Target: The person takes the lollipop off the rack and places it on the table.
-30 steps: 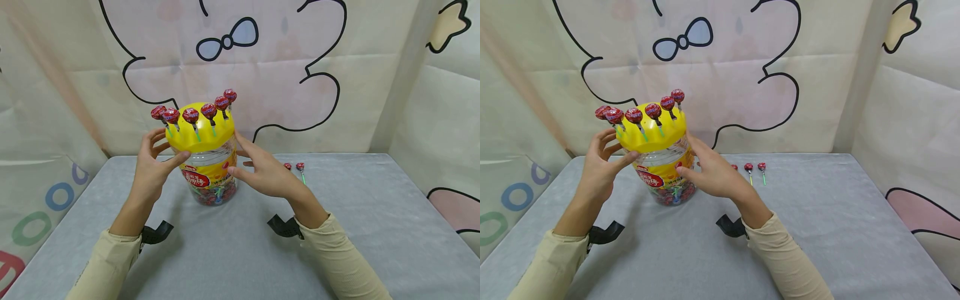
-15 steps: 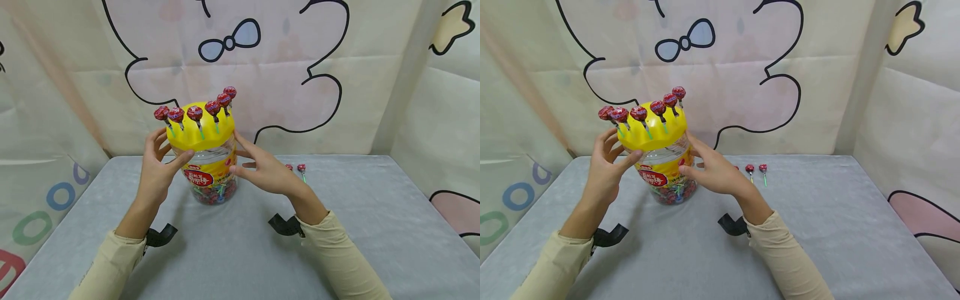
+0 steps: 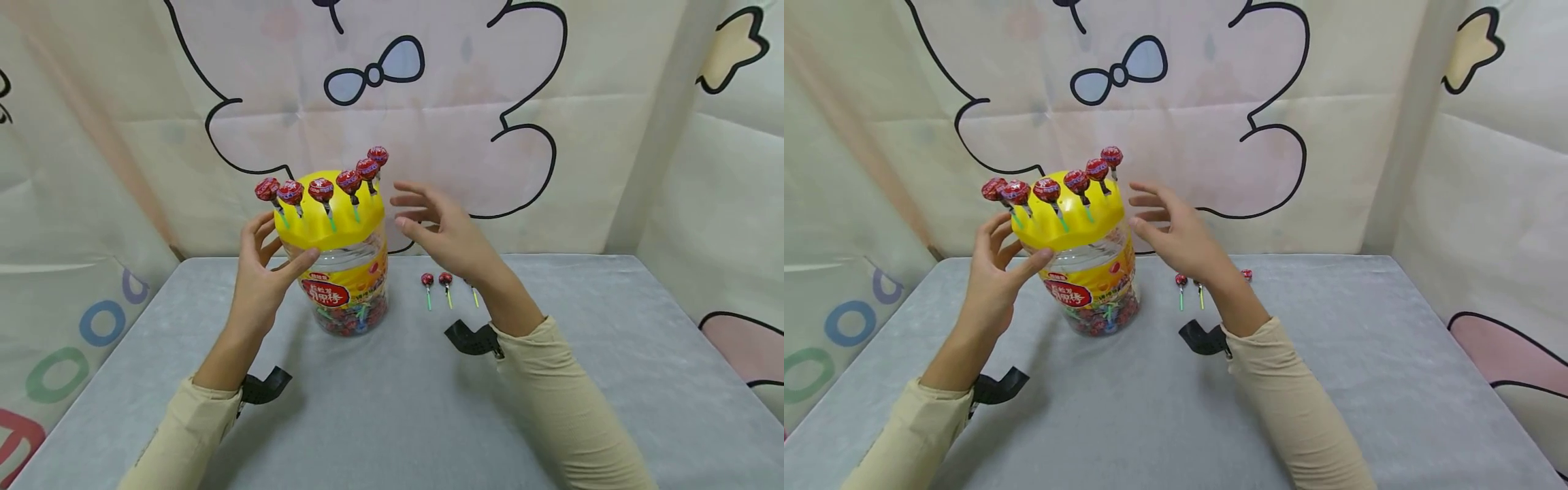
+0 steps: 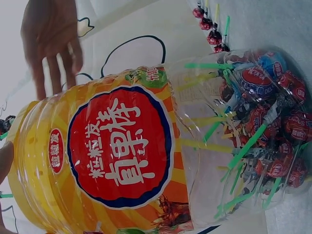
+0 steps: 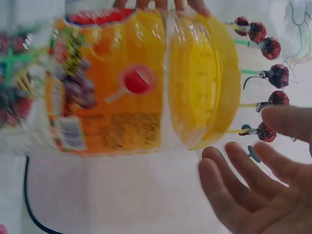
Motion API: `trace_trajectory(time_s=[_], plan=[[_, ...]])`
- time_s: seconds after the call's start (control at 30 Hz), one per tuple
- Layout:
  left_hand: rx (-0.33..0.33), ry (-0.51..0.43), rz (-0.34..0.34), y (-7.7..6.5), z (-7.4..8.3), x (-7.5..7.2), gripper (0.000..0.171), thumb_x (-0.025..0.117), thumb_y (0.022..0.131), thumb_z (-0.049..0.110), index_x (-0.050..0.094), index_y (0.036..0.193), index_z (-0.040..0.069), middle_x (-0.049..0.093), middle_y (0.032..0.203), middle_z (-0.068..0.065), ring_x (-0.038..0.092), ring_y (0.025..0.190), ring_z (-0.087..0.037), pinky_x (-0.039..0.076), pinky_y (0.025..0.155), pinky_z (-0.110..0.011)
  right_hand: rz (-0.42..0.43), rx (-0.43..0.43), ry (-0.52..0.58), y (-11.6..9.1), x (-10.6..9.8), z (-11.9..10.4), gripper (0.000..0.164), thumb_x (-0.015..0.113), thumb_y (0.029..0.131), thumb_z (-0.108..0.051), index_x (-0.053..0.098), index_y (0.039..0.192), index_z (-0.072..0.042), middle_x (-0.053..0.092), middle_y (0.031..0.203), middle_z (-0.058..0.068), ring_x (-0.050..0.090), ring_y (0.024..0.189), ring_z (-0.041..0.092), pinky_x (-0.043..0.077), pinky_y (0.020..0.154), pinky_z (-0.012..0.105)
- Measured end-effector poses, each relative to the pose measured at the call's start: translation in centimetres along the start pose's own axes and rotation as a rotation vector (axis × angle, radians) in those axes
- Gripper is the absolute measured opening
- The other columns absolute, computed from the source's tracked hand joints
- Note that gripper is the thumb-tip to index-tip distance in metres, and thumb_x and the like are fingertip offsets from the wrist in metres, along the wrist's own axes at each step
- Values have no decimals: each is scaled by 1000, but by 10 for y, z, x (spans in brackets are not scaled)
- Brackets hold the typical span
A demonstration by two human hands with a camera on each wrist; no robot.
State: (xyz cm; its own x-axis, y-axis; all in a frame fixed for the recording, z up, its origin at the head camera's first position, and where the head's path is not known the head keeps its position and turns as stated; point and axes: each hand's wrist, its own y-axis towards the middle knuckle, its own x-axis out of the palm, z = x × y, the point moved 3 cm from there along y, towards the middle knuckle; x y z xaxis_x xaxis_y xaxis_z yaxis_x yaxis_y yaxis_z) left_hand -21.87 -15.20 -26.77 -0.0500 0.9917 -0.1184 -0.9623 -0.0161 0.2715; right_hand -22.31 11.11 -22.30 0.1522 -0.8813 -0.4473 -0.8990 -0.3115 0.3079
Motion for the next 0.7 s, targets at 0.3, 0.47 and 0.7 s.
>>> trace_trajectory(time_s=[0.3, 0.47, 0.7], plan=[[5, 37, -1, 0, -2, -2, 83, 76, 88, 23, 24, 152, 24, 29, 158, -3, 34, 144, -27, 37, 115, -55, 134, -82, -37, 40, -3, -21, 48, 61, 99, -19, 47, 145, -20, 65, 134, 7, 62, 122, 23, 50, 105, 41], [11, 42, -11, 0, -1, -3, 84, 77, 88, 24, 24, 152, 25, 29, 158, -2, 34, 144, -27, 38, 114, -55, 166, -119, -61, 50, 1, -21, 45, 62, 99, -15, 52, 142, -15, 70, 124, 11, 67, 111, 24, 56, 97, 37], [22, 62, -20, 1, -3, -3, 85, 77, 88, 25, 23, 152, 26, 29, 158, -1, 35, 144, -26, 38, 114, -55, 204, -159, -89, 56, 1, -21, 43, 63, 97, -10, 55, 139, -15, 72, 116, 14, 69, 105, 25, 56, 95, 37]])
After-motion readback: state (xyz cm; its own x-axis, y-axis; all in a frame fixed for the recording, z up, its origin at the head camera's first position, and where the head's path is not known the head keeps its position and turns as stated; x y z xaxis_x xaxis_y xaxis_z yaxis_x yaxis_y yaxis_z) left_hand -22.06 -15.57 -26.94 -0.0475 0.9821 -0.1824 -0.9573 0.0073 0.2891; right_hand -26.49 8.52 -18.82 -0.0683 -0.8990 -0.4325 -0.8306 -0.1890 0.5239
